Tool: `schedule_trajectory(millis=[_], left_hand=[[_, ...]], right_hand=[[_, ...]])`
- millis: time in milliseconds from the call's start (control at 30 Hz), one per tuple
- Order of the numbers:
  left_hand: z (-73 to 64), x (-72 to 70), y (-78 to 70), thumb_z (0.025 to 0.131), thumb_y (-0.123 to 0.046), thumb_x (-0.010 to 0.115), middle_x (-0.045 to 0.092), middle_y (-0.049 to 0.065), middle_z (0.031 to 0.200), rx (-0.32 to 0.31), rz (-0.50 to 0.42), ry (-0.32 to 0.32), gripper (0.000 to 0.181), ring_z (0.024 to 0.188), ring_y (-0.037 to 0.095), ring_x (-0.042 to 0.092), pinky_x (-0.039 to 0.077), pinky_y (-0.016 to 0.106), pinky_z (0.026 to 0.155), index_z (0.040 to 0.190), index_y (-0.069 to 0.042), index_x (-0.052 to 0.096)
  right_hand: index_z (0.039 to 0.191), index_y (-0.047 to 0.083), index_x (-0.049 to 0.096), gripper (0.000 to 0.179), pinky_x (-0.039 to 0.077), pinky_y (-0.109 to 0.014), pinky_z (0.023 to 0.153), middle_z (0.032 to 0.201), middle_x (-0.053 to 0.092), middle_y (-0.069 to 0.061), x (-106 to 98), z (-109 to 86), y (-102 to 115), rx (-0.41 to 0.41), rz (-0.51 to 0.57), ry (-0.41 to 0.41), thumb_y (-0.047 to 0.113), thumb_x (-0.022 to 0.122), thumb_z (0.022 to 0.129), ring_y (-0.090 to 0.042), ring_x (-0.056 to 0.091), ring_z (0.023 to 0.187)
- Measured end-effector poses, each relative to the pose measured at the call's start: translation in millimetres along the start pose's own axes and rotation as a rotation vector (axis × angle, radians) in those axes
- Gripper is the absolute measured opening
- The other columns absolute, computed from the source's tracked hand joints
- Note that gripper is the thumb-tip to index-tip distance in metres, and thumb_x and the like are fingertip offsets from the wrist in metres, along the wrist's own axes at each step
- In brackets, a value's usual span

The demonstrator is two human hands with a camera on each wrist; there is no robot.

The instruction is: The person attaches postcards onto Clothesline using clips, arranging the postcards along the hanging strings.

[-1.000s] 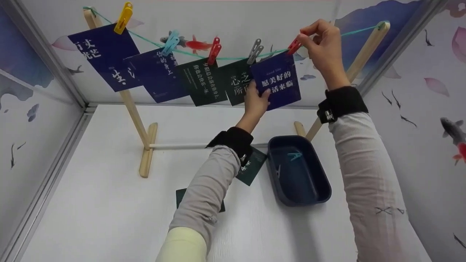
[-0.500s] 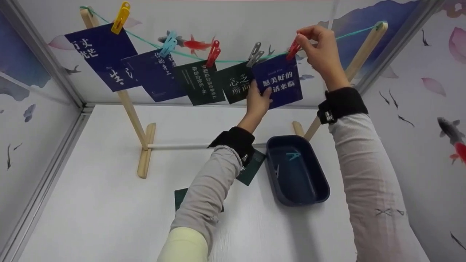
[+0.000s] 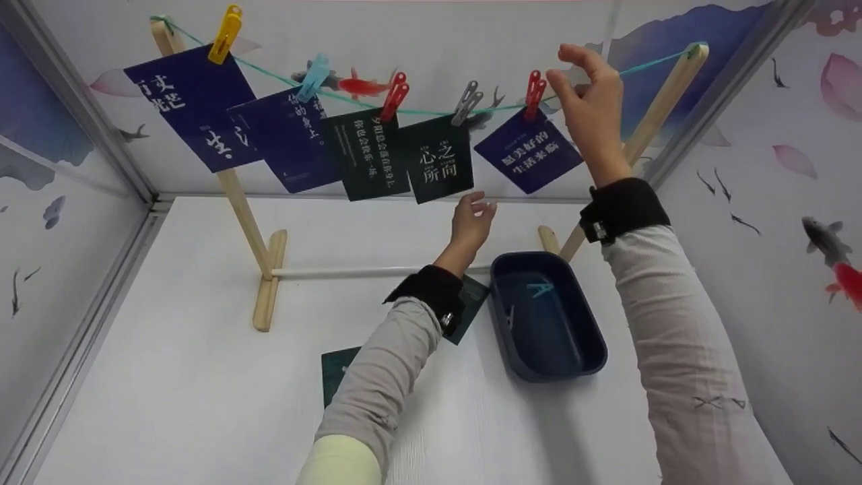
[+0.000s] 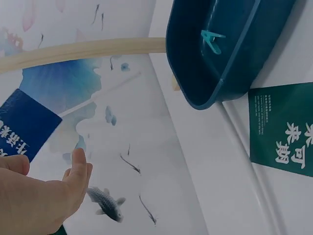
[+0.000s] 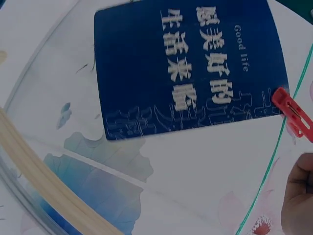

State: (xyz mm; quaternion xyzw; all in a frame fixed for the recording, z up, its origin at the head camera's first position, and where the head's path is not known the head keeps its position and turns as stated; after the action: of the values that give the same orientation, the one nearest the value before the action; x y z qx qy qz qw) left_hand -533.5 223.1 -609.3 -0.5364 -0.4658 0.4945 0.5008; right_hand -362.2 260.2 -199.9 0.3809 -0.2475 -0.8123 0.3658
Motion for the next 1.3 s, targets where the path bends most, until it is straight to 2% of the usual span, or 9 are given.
schedule_trajectory(millis=[67, 133, 300, 400, 667, 833, 967, 1133, 1300], left_hand=[[3.7, 7.3, 22.9, 0.084, -0.047, 0.065, 0.064, -0.004, 0.112, -0.022, -0.015, 0.010, 0.048, 0.101, 0.010, 0.061, 0.052, 0.029, 0.078, 0.127, -0.031, 0.050], [-24.6, -0.6, 8.4, 0.085, -0.046, 0.065, 0.064, -0.004, 0.109, -0.034, -0.024, 0.009, 0.044, 0.099, 0.011, 0.062, 0.051, 0.028, 0.077, 0.125, -0.029, 0.053], [-160.3, -49.3, -115.1, 0.093, -0.025, 0.058, 0.060, 0.011, 0.120, -0.163, -0.064, 0.044, 0.040, 0.110, 0.021, 0.058, 0.049, 0.031, 0.088, 0.129, -0.010, 0.051], [-212.0, -65.0, -155.8, 0.095, -0.016, 0.054, 0.055, 0.017, 0.129, -0.263, -0.103, 0.083, 0.042, 0.118, 0.027, 0.054, 0.046, 0.036, 0.096, 0.134, -0.003, 0.046], [-205.8, -29.1, -77.5, 0.088, -0.026, 0.063, 0.060, 0.007, 0.111, -0.029, -0.083, 0.137, 0.038, 0.100, 0.014, 0.058, 0.049, 0.026, 0.082, 0.122, -0.011, 0.054], [-270.2, -22.1, -120.9, 0.090, -0.017, 0.059, 0.057, 0.017, 0.126, 0.253, 0.280, 0.306, 0.040, 0.121, 0.029, 0.052, 0.039, 0.037, 0.104, 0.127, -0.001, 0.051], [-319.6, -2.7, -122.5, 0.093, -0.028, 0.057, 0.054, 0.014, 0.134, 0.453, 0.691, 0.490, 0.044, 0.130, 0.031, 0.045, 0.032, 0.041, 0.111, 0.132, -0.008, 0.050], [-355.6, 24.1, -98.6, 0.094, -0.050, 0.046, 0.039, 0.001, 0.149, 0.395, 1.096, 0.690, 0.059, 0.143, 0.027, 0.026, 0.021, 0.047, 0.115, 0.146, -0.026, 0.032], [-366.0, 35.7, -87.8, 0.099, -0.046, 0.035, 0.045, -0.012, 0.142, 0.323, 1.282, 0.699, 0.045, 0.137, 0.013, 0.032, 0.022, 0.042, 0.115, 0.142, -0.030, 0.037]], right_hand=[[0.124, 0.001, 0.057, 0.033, 0.033, -0.011, 0.057, 0.123, 0.060, -0.011, -5.0, -3.0, 2.3, -0.054, 0.023, -0.075, 0.015, 0.058, 0.093, 0.005, 0.036, 0.053], [0.121, 0.001, 0.059, 0.030, 0.030, -0.014, 0.054, 0.120, 0.060, -0.010, -9.5, -6.9, 4.2, -0.092, 0.050, -0.143, 0.014, 0.059, 0.093, 0.002, 0.028, 0.048], [0.111, 0.002, 0.060, 0.020, 0.029, -0.016, 0.058, 0.100, 0.053, 0.003, -17.7, -22.6, 9.0, -0.122, 0.116, -0.237, 0.010, 0.059, 0.093, 0.000, 0.029, 0.055], [0.103, 0.000, 0.060, 0.013, 0.028, -0.016, 0.057, 0.091, 0.046, 0.009, -19.4, -36.0, 12.9, -0.129, 0.137, -0.245, 0.008, 0.057, 0.093, 0.000, 0.029, 0.055], [0.094, -0.001, 0.056, 0.009, 0.027, -0.016, 0.054, 0.083, 0.045, 0.012, -19.1, -59.4, -39.4, -0.120, 0.071, -0.216, 0.007, 0.053, 0.094, 0.000, 0.030, 0.052], [0.093, -0.008, 0.055, 0.016, 0.030, -0.015, 0.052, 0.079, 0.046, 0.013, -20.3, -77.1, -76.4, -0.102, -0.017, -0.175, 0.008, 0.054, 0.094, 0.001, 0.033, 0.053], [0.094, -0.007, 0.056, 0.016, 0.031, -0.013, 0.054, 0.079, 0.049, 0.004, -18.1, -89.7, -102.4, -0.058, -0.114, -0.138, 0.009, 0.054, 0.094, 0.002, 0.035, 0.057], [0.095, -0.006, 0.057, 0.015, 0.030, -0.012, 0.056, 0.081, 0.055, -0.012, -18.0, -98.8, -122.5, -0.021, -0.186, -0.125, 0.009, 0.054, 0.094, 0.003, 0.036, 0.058], [0.100, -0.003, 0.058, 0.017, 0.031, -0.016, 0.057, 0.080, 0.054, -0.013, -12.7, -104.3, -138.6, 0.051, -0.271, -0.035, 0.013, 0.055, 0.094, -0.003, 0.038, 0.059]])
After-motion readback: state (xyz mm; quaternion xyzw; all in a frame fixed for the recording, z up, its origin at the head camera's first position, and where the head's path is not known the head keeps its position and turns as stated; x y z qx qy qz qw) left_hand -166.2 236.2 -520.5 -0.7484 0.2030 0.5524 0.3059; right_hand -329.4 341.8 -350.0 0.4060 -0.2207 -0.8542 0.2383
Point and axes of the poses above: each hand's wrist, its own z-axis towards the middle knuckle, its own x-axis out of the palm, y = z × x, the point moved 5 cm from there along z, towards the middle knuckle
